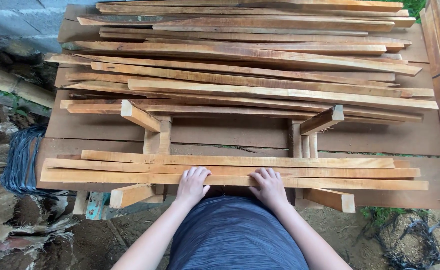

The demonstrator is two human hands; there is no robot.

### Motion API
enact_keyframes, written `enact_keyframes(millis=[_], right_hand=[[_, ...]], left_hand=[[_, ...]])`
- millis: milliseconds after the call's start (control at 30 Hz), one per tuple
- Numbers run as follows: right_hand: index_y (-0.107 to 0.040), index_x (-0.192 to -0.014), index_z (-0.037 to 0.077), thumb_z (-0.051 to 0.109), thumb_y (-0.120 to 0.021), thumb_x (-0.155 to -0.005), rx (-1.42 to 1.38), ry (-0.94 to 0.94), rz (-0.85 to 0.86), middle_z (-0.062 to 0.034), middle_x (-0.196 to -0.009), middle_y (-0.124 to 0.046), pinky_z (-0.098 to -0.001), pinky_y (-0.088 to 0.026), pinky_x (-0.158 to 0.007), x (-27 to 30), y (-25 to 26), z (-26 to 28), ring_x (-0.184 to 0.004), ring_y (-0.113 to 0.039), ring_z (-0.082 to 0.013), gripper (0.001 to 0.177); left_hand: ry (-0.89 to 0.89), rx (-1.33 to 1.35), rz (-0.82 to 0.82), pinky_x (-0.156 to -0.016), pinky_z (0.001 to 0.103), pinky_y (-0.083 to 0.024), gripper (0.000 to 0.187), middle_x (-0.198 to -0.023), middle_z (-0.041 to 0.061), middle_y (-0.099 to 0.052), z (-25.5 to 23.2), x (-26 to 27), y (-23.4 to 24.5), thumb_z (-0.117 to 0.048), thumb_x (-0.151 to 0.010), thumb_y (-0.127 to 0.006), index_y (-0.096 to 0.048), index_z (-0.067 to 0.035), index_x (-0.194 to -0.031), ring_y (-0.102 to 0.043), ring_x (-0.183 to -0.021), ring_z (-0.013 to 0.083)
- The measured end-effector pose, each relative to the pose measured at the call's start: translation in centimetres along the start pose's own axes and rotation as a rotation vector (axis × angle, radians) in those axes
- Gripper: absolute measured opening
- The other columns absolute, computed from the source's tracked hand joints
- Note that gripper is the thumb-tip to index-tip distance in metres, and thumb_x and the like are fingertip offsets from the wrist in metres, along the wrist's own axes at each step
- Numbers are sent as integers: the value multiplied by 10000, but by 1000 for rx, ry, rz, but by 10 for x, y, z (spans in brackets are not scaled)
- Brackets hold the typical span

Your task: Organizing and stacking long thin wooden strips on a wooden workbench.

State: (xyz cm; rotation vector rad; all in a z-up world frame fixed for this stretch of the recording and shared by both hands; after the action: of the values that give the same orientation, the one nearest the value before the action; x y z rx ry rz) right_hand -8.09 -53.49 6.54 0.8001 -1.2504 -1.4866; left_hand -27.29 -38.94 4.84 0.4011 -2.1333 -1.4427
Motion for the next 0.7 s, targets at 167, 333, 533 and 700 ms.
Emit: enact_keyframes(millis=[167, 333, 533, 700], right_hand=[[-672, -1122, 292, 514, -798, -755, -128, 23, -30, 62, -1115, -632, -360, -491, -912, -19, 22, 7, -1104, -596, -188, 447], [-636, -1256, 242, 589, -659, -901, -124, 17, -108, 10, -1261, -633, -396, -454, -1015, -69, 25, 13, -1224, -588, -230, 497], [-726, -1215, 158, 805, -469, -838, -145, -162, 596, -158, -1179, -748, -484, -529, -991, -105, -8, 22, -1168, -692, -362, 792], [-777, -1141, 249, 962, -468, -651, -122, -213, 812, -91, -1241, -744, -440, -523, -1046, -113, -52, 1, -1262, -652, -297, 918]], left_hand=[[-62, -4, -29, -1018, 384, -430, 523, -1195, -40, -575, -12, -8, 1, -375, -773, -828, -588, -236, -1217, -527, -1217, 186], [-211, 3, -53, -966, 382, -468, 529, -1181, -5, -598, -47, -28, -20, -360, -759, -847, -620, -190, -1206, -553, -1185, 211], [-233, -77, -94, -868, 366, -475, 532, -1126, -9, -560, -62, -28, -20, -360, -698, -857, -580, -187, -1118, -537, -1097, 214], [-224, -76, -82, -867, 366, -469, 513, -1081, -10, -531, -63, -32, -21, -353, -688, -851, -555, -197, -1077, -524, -1083, 212]])
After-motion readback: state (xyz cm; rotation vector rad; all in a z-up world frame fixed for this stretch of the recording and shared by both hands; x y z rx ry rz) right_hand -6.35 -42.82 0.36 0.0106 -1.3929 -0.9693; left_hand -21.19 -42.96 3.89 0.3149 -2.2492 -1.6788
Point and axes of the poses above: each hand's wrist, its own x-axis away from the middle knuckle, its own y-axis out of the back of the hand, z = x × y, the point moved 10 cm from there along -x, towards the middle knuckle
